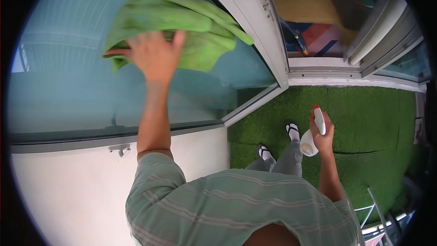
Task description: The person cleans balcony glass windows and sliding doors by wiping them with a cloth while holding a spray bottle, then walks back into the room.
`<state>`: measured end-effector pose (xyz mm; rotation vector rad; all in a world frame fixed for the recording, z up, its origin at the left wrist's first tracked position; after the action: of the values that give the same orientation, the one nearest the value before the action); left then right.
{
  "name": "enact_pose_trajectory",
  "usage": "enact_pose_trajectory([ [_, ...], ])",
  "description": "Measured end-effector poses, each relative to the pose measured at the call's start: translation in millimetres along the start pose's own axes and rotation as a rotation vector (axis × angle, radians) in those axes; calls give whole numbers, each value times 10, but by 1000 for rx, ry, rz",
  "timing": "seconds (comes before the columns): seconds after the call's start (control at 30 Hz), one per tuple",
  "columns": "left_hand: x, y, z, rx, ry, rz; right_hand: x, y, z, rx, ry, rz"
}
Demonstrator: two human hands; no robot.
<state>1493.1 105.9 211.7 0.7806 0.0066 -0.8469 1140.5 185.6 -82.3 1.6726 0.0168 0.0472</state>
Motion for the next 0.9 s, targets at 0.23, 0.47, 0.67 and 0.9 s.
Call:
enact_pose_trajectory([
  [0.23, 233, -200, -462, -106, -50, -62, 277, 153, 141, -5, 42, 121],
  [0.47, 1234, -2339, -3317, 236, 428, -705, 80, -594, 162, 81, -33, 41],
  [0.67, 1826, -3500, -4838, 529, 1042, -679, 44, -1311, 147, 88, -1, -136],
  [0.9, 1519, -3128, -4452, 444, 783, -827, 89, -1430, 120, 75, -43, -115],
])
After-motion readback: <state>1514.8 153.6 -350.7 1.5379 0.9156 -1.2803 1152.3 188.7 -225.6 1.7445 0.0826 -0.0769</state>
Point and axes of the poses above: each hand's wrist, its own z-axis towards the middle knuckle, its own x-axis out of the palm, y = z × x, the point moved 5 cm from there along z, towards the middle knuckle, and after that the axes turned 7 degrees about z, right-handed, at the moved point
